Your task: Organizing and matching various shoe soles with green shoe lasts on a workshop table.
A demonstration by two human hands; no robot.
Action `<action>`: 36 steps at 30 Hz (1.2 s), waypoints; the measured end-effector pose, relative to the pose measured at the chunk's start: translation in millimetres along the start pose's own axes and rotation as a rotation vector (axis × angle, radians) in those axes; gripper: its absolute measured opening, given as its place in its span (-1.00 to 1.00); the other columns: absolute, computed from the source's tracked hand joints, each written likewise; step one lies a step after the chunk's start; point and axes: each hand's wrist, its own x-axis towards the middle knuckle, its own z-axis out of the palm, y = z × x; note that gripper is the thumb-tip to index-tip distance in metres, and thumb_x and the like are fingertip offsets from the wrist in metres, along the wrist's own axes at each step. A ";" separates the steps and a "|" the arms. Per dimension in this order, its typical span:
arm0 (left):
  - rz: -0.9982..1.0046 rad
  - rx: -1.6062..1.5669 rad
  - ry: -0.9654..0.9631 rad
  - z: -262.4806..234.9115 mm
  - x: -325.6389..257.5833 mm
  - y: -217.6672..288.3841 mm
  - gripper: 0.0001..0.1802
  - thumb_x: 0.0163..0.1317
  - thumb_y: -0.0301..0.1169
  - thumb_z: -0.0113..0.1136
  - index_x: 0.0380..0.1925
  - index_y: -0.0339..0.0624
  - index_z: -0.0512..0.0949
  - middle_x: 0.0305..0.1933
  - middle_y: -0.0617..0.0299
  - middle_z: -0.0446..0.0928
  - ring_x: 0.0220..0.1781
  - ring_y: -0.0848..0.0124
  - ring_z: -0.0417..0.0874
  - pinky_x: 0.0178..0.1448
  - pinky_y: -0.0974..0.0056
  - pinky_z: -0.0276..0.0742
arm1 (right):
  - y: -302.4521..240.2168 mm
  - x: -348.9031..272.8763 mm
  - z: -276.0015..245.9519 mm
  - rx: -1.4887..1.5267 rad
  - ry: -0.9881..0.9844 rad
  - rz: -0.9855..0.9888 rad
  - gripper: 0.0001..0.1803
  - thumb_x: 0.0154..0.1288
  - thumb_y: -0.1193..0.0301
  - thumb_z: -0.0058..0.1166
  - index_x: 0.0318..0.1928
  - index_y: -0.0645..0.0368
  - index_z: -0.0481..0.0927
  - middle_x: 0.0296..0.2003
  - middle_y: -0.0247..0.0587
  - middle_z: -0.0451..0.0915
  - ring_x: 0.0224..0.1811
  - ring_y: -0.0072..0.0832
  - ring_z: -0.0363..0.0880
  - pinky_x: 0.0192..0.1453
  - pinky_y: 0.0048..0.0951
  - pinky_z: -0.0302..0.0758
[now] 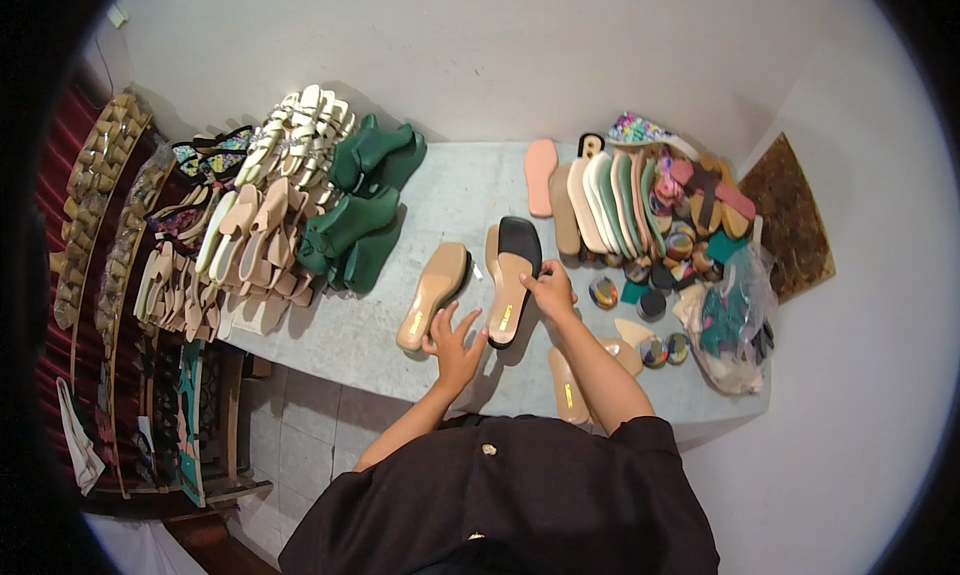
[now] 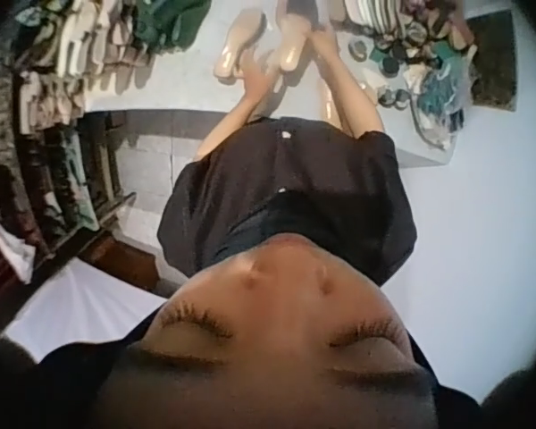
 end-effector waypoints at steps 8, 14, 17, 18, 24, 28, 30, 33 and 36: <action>0.264 0.108 -0.264 6.7 25.9 -8.8 -0.35 0.02 0.15 0.17 0.14 0.26 0.44 0.37 0.22 0.20 0.44 0.18 0.06 0.18 -0.44 -0.31 | 13.2 31.8 35.2 -0.500 0.031 0.141 -0.49 0.01 0.10 0.28 -0.13 0.07 0.39 -0.40 -0.26 0.62 -0.20 -0.37 0.53 0.24 0.15 -0.21; 0.342 0.131 -0.353 23.4 37.6 -23.9 -0.47 0.10 0.05 0.14 0.09 0.23 0.47 0.34 0.36 0.24 0.44 0.27 0.08 0.16 -0.47 -0.22 | -0.8 34.3 45.4 -0.618 0.001 0.223 -0.46 0.07 0.12 0.21 0.00 0.08 0.35 -0.23 -0.14 0.62 -0.02 -0.16 0.55 0.27 0.31 -0.33; 0.372 0.125 -0.428 24.0 45.1 -26.7 -0.52 0.14 -0.02 0.13 0.08 0.22 0.47 0.33 0.35 0.26 0.43 0.31 0.11 0.16 -0.49 -0.19 | -1.9 31.6 50.0 -0.669 0.046 0.228 -0.45 0.10 0.15 0.19 0.05 0.06 0.33 -0.17 -0.12 0.60 0.03 -0.15 0.51 0.27 0.33 -0.31; 0.354 0.103 -0.495 25.5 46.1 -27.9 -0.52 0.15 -0.02 0.11 0.09 0.21 0.46 0.32 0.35 0.26 0.43 0.33 0.12 0.17 -0.48 -0.19 | 2.0 29.7 50.7 -0.745 0.052 0.178 -0.42 0.11 0.16 0.17 0.10 0.06 0.31 -0.08 -0.09 0.54 0.12 -0.15 0.42 0.27 0.35 -0.27; 0.359 0.092 -0.534 32.2 39.9 -33.5 -0.51 0.21 -0.02 0.03 0.14 0.19 0.42 0.33 0.30 0.26 0.41 0.36 0.15 0.17 -0.45 -0.19 | -3.1 15.9 49.0 -1.034 0.084 -0.169 -0.32 0.16 0.17 0.11 0.28 0.00 0.21 0.21 -0.06 0.25 0.35 -0.16 0.05 0.26 0.38 -0.17; 0.379 0.079 -0.543 30.4 41.8 -31.5 -0.50 0.22 -0.01 0.00 0.16 0.18 0.41 0.34 0.26 0.25 0.42 0.28 0.14 0.17 -0.43 -0.18 | -2.5 19.5 45.2 -1.108 0.024 -0.168 -0.33 0.19 0.12 0.05 0.30 -0.06 0.21 0.27 -0.12 0.17 0.37 -0.16 0.00 0.25 0.39 -0.17; 0.374 0.077 -0.562 24.9 43.4 -28.9 -0.49 0.21 0.00 0.01 0.15 0.17 0.41 0.34 0.25 0.25 0.42 0.25 0.13 0.17 -0.44 -0.19 | -9.9 13.0 43.3 -0.958 0.112 -0.204 -0.39 0.21 0.14 0.03 0.26 -0.03 0.27 0.27 -0.08 0.16 0.35 -0.14 0.04 0.24 0.39 -0.13; 0.332 0.045 -0.522 20.3 41.6 -28.6 -0.45 0.20 0.02 0.01 0.17 0.10 0.39 0.34 0.21 0.24 0.43 0.17 0.10 0.21 -0.44 -0.27 | -25.6 -1.9 25.6 -0.837 0.177 -0.261 -0.43 0.21 0.15 0.02 0.24 -0.07 0.30 0.27 -0.09 0.16 0.34 -0.13 0.05 0.23 0.37 -0.12; 0.309 0.021 -0.482 10.6 41.9 -21.2 -0.44 0.23 0.01 -0.01 0.19 0.08 0.36 0.32 0.22 0.26 0.43 0.18 0.10 0.24 -0.43 -0.32 | -21.4 -25.9 -16.5 -0.727 0.269 -0.290 -0.50 0.17 0.17 0.06 0.15 -0.10 0.41 0.23 -0.11 0.24 0.28 -0.13 0.16 0.24 0.25 -0.06</action>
